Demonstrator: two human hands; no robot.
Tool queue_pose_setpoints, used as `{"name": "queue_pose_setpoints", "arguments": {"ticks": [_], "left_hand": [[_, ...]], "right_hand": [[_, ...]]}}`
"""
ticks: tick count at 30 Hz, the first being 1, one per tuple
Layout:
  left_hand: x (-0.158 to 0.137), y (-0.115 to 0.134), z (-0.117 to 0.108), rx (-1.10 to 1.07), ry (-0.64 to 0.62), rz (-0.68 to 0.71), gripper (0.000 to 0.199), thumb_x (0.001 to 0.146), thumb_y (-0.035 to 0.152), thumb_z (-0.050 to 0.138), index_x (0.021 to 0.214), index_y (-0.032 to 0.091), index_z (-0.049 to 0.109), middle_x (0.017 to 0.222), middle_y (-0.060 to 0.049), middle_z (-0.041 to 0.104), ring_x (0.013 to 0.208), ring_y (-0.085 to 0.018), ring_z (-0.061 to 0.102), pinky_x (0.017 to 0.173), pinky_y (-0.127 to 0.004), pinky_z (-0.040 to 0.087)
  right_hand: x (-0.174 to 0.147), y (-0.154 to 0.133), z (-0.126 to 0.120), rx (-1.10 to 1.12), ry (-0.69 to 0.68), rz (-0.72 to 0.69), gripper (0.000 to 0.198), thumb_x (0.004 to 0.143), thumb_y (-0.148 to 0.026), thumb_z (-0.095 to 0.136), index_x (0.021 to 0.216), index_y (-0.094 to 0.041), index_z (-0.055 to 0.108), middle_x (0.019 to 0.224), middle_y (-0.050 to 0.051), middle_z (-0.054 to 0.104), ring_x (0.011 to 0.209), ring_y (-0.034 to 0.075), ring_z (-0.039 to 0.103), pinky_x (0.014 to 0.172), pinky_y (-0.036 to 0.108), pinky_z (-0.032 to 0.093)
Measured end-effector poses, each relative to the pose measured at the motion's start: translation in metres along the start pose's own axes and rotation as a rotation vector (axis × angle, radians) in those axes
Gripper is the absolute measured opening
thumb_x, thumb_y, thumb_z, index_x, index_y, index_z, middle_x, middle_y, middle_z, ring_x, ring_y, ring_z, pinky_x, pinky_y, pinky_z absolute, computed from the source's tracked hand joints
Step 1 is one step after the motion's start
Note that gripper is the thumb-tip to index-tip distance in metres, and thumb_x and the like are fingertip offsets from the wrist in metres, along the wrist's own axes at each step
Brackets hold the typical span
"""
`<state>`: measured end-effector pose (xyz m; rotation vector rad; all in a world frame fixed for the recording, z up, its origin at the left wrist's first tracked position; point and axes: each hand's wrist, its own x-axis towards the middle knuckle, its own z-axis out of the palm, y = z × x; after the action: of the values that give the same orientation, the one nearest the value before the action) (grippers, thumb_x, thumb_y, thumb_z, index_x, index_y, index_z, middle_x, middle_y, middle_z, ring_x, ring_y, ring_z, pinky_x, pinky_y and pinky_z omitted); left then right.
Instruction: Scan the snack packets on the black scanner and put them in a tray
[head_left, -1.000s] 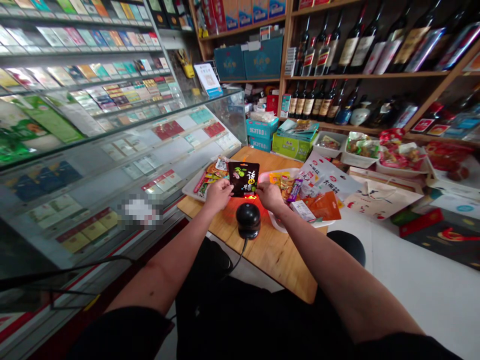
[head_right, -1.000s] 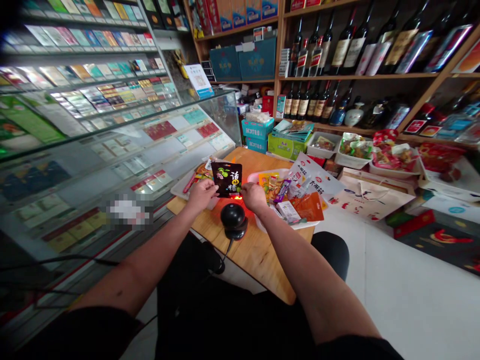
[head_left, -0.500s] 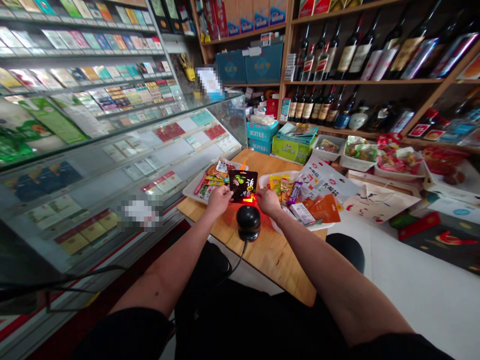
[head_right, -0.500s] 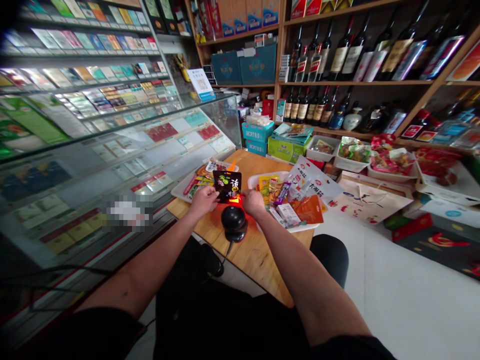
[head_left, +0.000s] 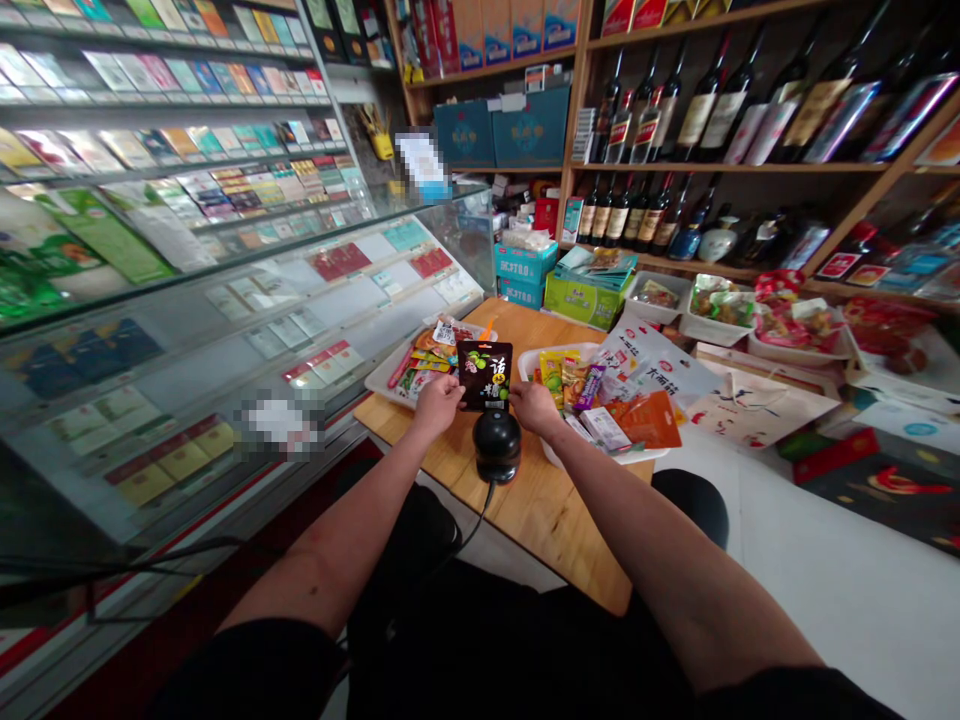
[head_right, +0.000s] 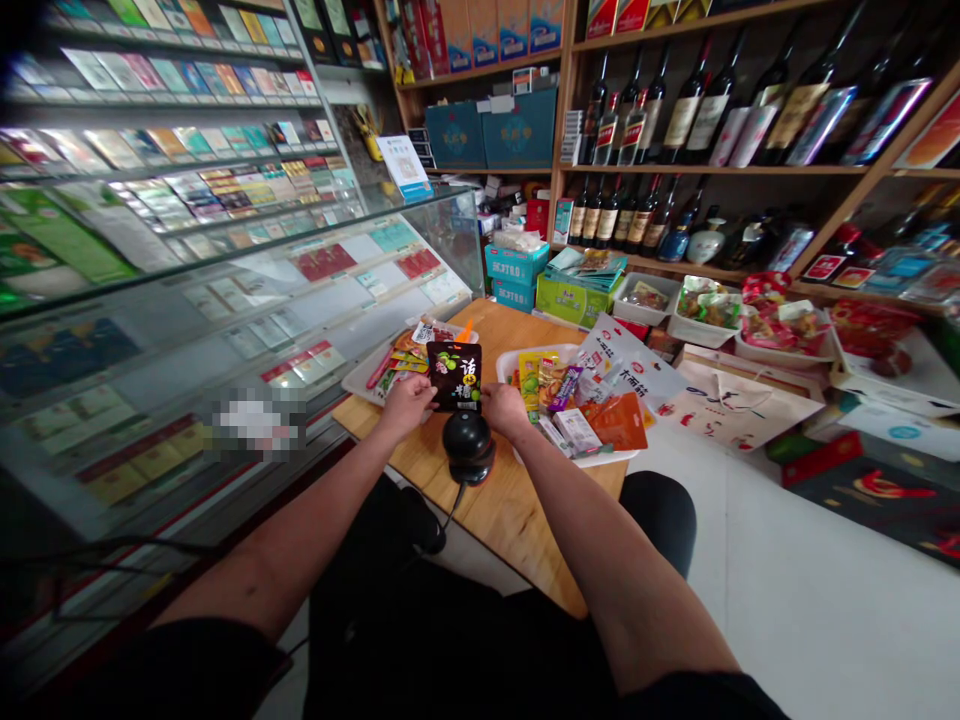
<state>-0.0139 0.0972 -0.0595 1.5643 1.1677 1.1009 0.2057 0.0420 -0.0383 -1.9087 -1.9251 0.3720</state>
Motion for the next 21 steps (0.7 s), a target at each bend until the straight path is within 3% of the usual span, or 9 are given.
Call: {"name": "queue_pose_setpoints", "arguments": {"ticks": [4, 10, 21], "left_hand": [[0.001, -0.005, 0.0, -0.014, 0.009, -0.011, 0.021, 0.079, 0.036, 0.065, 0.08, 0.018, 0.055, 0.072, 0.0, 0.06, 0.06, -0.014, 0.06, 0.059, -0.028, 0.054], [0.002, -0.01, 0.001, 0.013, 0.005, 0.013, 0.02, 0.081, 0.036, 0.064, 0.078, 0.018, 0.056, 0.071, -0.001, 0.061, 0.062, -0.014, 0.06, 0.063, -0.027, 0.054], [0.004, 0.003, 0.006, 0.054, 0.018, -0.005, 0.018, 0.083, 0.035, 0.062, 0.08, 0.018, 0.056, 0.071, 0.0, 0.061, 0.064, -0.016, 0.062, 0.06, -0.026, 0.052]], "right_hand": [[0.001, 0.001, 0.0, 0.026, -0.022, -0.009, 0.017, 0.091, -0.019, 0.056, 0.096, -0.017, 0.072, 0.094, 0.007, 0.073, 0.082, 0.016, 0.062, 0.071, 0.023, 0.037], [0.005, 0.0, -0.002, 0.071, -0.042, -0.006, 0.023, 0.096, -0.023, 0.053, 0.08, -0.016, 0.069, 0.086, 0.005, 0.07, 0.078, 0.014, 0.058, 0.069, 0.022, 0.035], [0.004, 0.006, -0.001, 0.154, 0.001, 0.029, 0.019, 0.095, -0.02, 0.053, 0.084, -0.015, 0.068, 0.086, 0.006, 0.069, 0.073, 0.013, 0.056, 0.066, 0.023, 0.034]]}}
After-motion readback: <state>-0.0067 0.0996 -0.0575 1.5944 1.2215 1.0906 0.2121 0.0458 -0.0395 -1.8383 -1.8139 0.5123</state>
